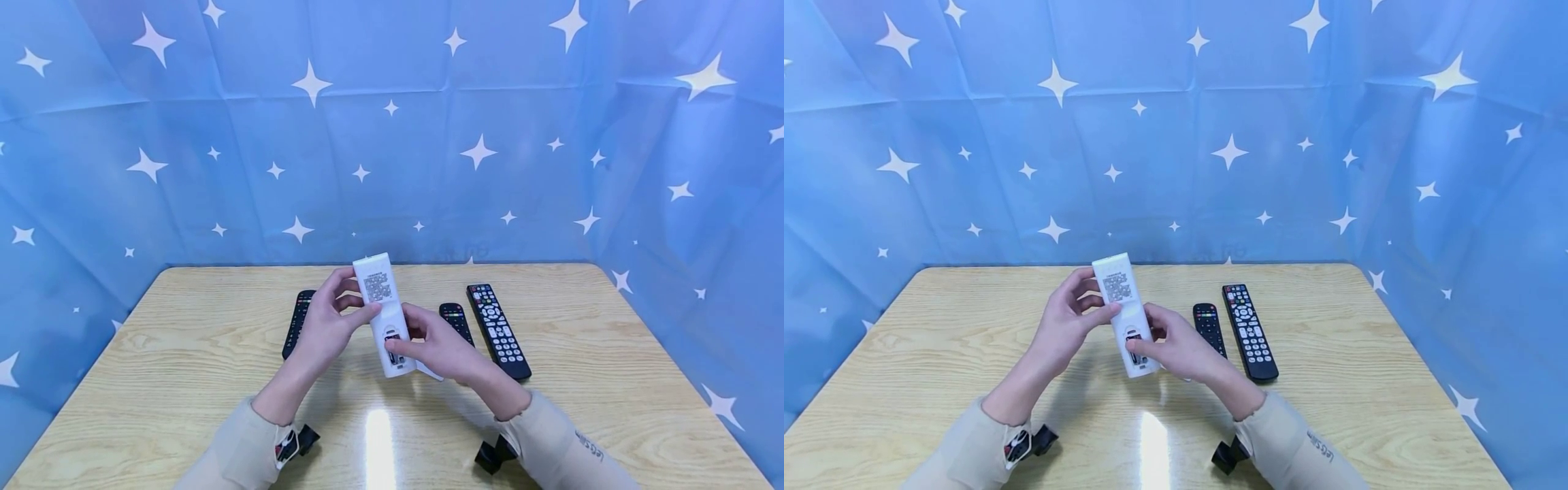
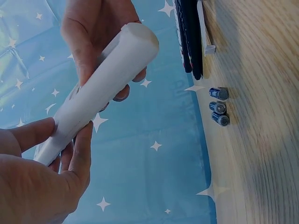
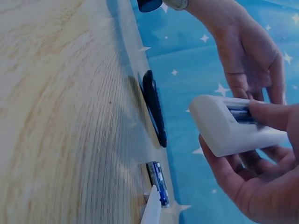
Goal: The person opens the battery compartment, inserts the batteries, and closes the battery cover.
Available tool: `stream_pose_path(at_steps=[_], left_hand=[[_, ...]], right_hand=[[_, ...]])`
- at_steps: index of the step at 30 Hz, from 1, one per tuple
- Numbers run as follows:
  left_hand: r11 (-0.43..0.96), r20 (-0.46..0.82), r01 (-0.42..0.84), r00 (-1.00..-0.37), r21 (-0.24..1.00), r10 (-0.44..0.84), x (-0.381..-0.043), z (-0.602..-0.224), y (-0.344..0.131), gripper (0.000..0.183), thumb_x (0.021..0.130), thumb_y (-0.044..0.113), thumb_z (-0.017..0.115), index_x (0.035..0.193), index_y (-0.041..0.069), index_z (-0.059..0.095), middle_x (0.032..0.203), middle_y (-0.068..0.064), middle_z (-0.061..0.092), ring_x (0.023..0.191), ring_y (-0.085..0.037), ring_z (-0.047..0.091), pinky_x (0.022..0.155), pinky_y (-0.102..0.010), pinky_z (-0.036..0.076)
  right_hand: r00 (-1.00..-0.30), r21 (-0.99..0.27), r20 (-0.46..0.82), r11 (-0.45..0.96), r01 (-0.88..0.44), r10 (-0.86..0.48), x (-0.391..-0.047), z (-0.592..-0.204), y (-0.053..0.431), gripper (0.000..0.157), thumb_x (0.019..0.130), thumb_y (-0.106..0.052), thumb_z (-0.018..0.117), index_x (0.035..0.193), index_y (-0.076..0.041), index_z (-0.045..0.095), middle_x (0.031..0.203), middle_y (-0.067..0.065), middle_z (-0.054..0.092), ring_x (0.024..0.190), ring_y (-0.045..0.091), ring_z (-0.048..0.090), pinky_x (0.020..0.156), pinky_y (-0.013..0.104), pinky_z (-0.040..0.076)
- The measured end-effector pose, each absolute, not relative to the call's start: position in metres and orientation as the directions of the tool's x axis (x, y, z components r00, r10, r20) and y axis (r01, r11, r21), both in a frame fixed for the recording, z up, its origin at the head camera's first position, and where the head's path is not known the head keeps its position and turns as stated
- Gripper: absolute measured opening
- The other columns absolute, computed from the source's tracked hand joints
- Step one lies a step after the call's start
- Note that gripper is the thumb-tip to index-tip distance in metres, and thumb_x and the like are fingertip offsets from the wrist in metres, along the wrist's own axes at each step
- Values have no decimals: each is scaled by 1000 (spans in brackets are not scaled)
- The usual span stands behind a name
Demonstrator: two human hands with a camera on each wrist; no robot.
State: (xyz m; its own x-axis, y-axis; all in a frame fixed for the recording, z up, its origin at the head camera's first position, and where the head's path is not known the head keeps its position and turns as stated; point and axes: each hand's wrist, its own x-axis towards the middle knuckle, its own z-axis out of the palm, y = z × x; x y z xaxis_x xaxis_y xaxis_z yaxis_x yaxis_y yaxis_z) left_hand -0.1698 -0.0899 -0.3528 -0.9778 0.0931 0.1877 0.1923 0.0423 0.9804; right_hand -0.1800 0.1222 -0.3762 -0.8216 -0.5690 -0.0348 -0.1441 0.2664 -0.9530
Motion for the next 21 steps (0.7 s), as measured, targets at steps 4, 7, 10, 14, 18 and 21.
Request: stream_pose_path(at_steps=[4,7,10,14,18,21], left_hand=[[49,188,193,-977,980,97,-170,-353,-90,53,90,0,78,137,13,56,114,-14,64,95,-28,66,79,-34,56],[54,179,185,-979,981,93,-170,-353,-91,53,90,0,77,137,13,56,115,-14,64,97,-28,66,79,-34,56],[57,167,172,-982,983,88,-171,-353,-92,53,91,1,77,138,13,56,115,-13,64,97,-28,66,80,-35,56],[70,158,164,-984,984,87,-173,-354,-94,54,91,3,77,139,12,55,116,-13,64,98,-27,66,80,-34,56],[87,163,168,-985,982,62,-176,-354,-97,54,90,2,77,139,12,56,116,-13,65,98,-27,67,79,-35,56],[108,159,162,-987,981,37,-178,-353,-100,55,90,2,78,139,13,57,118,-12,64,99,-27,67,80,-37,55]], right_hand=[[-822,-956,-27,256,-146,-570,-181,-378,122,40,101,-21,69,138,-11,58,113,8,68,103,26,66,83,44,58],[-826,-957,-20,250,-147,-563,-182,-381,120,40,100,-21,71,136,-8,60,112,9,68,101,26,67,82,42,58],[-827,-956,-18,251,-150,-562,-182,-383,118,40,100,-20,71,135,-4,60,111,9,69,101,25,67,83,41,58],[-824,-947,-28,280,-160,-566,-183,-383,119,40,101,-25,69,134,-6,59,111,7,69,102,23,66,83,40,57],[-837,-931,6,303,-205,-547,-191,-381,126,38,103,-29,66,131,-5,61,114,8,68,104,25,65,86,44,57],[-858,-907,38,342,-245,-512,-201,-385,133,36,107,-29,58,129,-1,63,119,14,67,109,30,64,90,48,56]])
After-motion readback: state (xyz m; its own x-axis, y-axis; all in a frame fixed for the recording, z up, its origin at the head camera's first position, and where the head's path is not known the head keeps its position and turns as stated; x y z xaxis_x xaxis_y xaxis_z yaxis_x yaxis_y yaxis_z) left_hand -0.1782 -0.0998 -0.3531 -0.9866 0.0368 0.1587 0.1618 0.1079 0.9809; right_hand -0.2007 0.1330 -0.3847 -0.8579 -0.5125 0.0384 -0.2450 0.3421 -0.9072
